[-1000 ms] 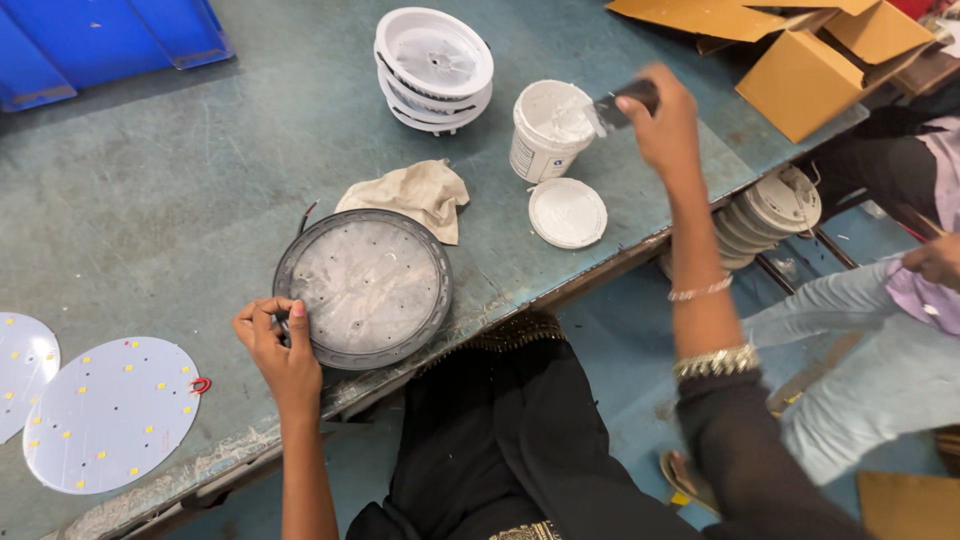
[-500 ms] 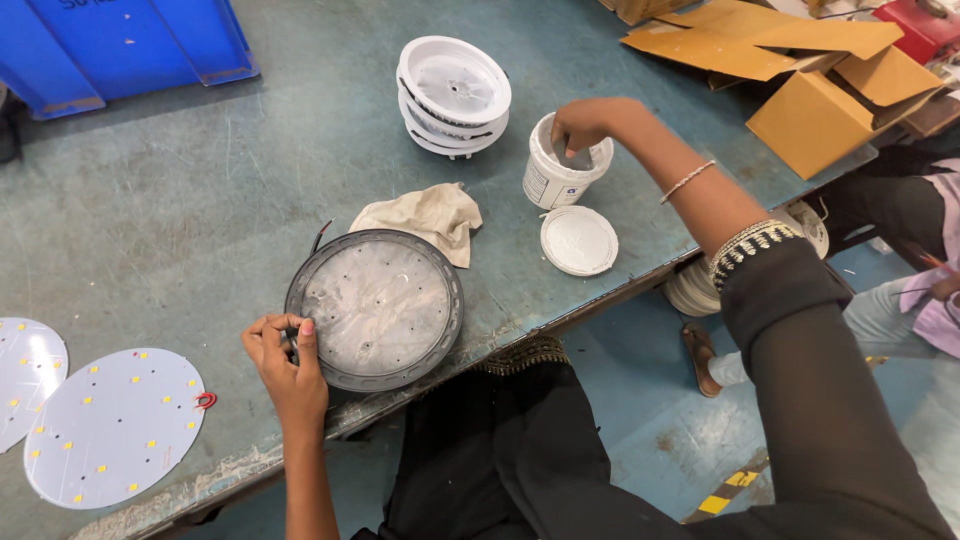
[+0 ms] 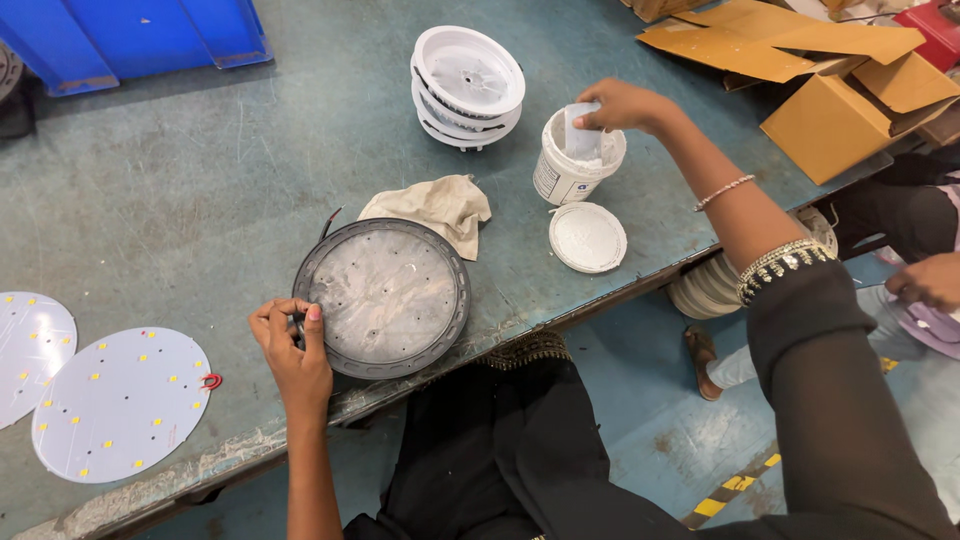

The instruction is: The person applies a white substance to a circular plate using a small tool, then presses a corresponding circular LED board onto the plate.

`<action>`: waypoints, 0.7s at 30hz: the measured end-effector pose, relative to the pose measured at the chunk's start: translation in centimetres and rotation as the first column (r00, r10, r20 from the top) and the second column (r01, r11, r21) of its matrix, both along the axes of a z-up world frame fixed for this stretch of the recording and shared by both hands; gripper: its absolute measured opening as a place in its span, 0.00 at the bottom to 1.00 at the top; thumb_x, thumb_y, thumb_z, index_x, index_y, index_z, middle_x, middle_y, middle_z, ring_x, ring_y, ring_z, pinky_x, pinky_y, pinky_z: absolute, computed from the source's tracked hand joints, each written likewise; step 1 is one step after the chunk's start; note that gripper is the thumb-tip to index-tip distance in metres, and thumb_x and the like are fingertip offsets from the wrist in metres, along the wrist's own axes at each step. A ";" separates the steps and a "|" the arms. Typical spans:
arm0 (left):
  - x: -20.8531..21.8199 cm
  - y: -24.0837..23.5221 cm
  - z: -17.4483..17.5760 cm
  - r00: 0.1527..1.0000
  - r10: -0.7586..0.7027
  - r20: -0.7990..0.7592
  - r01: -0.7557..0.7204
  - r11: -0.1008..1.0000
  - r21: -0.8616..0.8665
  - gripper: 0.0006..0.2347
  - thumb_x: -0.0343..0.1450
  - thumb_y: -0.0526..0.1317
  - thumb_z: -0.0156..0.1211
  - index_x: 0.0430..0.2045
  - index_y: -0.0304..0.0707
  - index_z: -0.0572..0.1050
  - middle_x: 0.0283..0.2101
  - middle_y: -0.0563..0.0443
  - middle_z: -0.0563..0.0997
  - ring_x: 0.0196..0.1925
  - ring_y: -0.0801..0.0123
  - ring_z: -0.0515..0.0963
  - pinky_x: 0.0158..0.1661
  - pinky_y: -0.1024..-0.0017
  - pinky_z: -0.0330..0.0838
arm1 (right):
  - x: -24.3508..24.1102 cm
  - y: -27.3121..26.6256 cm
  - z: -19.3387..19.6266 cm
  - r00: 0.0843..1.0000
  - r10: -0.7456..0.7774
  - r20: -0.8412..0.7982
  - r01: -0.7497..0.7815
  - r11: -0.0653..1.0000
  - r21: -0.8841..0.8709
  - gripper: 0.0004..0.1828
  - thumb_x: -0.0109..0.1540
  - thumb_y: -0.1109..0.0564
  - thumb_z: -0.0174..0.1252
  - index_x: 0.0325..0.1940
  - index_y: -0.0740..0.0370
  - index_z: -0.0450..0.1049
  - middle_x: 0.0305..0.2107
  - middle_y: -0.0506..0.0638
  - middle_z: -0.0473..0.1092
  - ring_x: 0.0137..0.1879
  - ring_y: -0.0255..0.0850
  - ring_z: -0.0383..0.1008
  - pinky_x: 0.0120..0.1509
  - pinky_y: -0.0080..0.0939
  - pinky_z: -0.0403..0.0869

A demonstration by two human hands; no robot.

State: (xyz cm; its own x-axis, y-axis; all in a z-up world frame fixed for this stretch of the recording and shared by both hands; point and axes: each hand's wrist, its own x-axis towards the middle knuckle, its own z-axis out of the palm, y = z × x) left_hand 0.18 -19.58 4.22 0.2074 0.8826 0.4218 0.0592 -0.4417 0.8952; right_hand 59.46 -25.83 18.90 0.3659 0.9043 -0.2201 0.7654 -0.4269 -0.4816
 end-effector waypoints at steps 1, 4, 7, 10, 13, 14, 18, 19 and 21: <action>0.1 0.0 0.0 1.000 -0.005 0.012 0.005 1.000 -0.004 0.09 0.79 0.41 0.59 0.42 0.33 0.72 0.53 0.44 0.65 0.54 0.63 0.69 0.49 0.69 0.70 | -0.1 -0.3 0.2 0.998 -0.061 -0.024 0.062 0.997 0.044 0.23 0.63 0.51 0.64 0.57 0.68 0.76 0.44 0.57 0.77 0.47 0.46 0.77 0.49 0.45 0.76; 0.1 0.1 0.0 1.000 0.003 0.009 -0.003 1.000 0.004 0.09 0.79 0.41 0.58 0.42 0.33 0.72 0.53 0.44 0.66 0.54 0.63 0.69 0.49 0.69 0.69 | -0.6 -1.2 0.7 0.972 -0.192 -0.132 0.212 0.964 0.163 0.20 0.63 0.53 0.65 0.55 0.67 0.76 0.42 0.57 0.77 0.45 0.43 0.77 0.44 0.40 0.76; 0.1 0.0 -0.1 1.000 0.007 0.013 -0.007 1.000 -0.003 0.08 0.79 0.41 0.58 0.42 0.33 0.72 0.53 0.44 0.65 0.53 0.63 0.69 0.48 0.69 0.69 | -1.0 -2.1 1.3 0.937 -0.211 -0.279 0.280 0.930 0.237 0.16 0.64 0.56 0.65 0.51 0.69 0.76 0.40 0.57 0.75 0.43 0.42 0.76 0.43 0.38 0.77; 0.1 0.1 -0.1 1.000 0.016 0.005 -0.016 1.000 0.012 0.08 0.79 0.40 0.58 0.42 0.32 0.72 0.52 0.43 0.65 0.53 0.62 0.68 0.48 0.69 0.68 | -1.1 -2.8 1.8 0.905 -0.193 -0.378 0.302 0.919 0.254 0.13 0.65 0.60 0.62 0.50 0.71 0.71 0.40 0.57 0.74 0.44 0.40 0.78 0.47 0.39 0.81; 0.1 0.1 -0.2 1.000 0.012 0.018 -0.013 1.000 0.012 0.08 0.79 0.40 0.58 0.42 0.32 0.72 0.52 0.43 0.65 0.51 0.62 0.68 0.47 0.69 0.67 | -1.4 -3.7 2.3 0.899 -0.160 -0.408 0.275 0.930 0.242 0.13 0.65 0.64 0.59 0.51 0.74 0.67 0.43 0.57 0.70 0.45 0.41 0.79 0.51 0.42 0.79; 0.1 0.0 -0.2 1.000 0.008 0.029 -0.008 1.000 0.007 0.08 0.79 0.40 0.57 0.42 0.33 0.72 0.52 0.43 0.65 0.50 0.63 0.68 0.47 0.70 0.67 | -1.6 -4.0 2.4 0.898 -0.155 -0.411 0.270 0.933 0.238 0.13 0.65 0.65 0.58 0.51 0.73 0.66 0.42 0.57 0.68 0.46 0.41 0.78 0.51 0.43 0.79; 0.1 0.0 -0.2 1.000 0.013 0.020 -0.014 1.000 0.016 0.09 0.79 0.40 0.56 0.42 0.31 0.71 0.51 0.42 0.66 0.52 0.60 0.68 0.50 0.67 0.66 | -2.9 -5.2 3.3 0.897 -0.157 -0.414 0.259 0.944 0.203 0.12 0.67 0.68 0.56 0.55 0.72 0.69 0.39 0.57 0.64 0.46 0.45 0.75 0.55 0.43 0.78; 0.1 0.0 -0.2 1.000 0.022 0.010 -0.023 0.999 0.047 0.09 0.80 0.40 0.55 0.42 0.31 0.71 0.51 0.41 0.66 0.53 0.58 0.68 0.53 0.65 0.65 | -3.4 -5.3 3.7 0.898 -0.139 -0.417 0.244 0.947 0.210 0.13 0.66 0.69 0.55 0.55 0.72 0.70 0.42 0.57 0.67 0.47 0.44 0.75 0.55 0.43 0.78; 0.1 0.0 -0.2 0.999 0.032 0.003 -0.032 0.996 0.087 0.08 0.80 0.40 0.55 0.42 0.30 0.71 0.50 0.39 0.67 0.54 0.55 0.68 0.57 0.62 0.63 | -4.6 -5.8 4.9 0.901 -0.101 -0.421 0.211 0.951 0.225 0.14 0.65 0.70 0.53 0.55 0.73 0.72 0.46 0.57 0.73 0.50 0.42 0.77 0.54 0.43 0.77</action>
State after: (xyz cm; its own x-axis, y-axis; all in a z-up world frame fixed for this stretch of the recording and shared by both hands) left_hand 0.24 -19.57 3.98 0.1787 0.8486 0.4979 0.0733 -0.5161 0.8534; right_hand 54.83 -31.59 23.84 0.4378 0.8875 -0.1441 0.4175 -0.3425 -0.8417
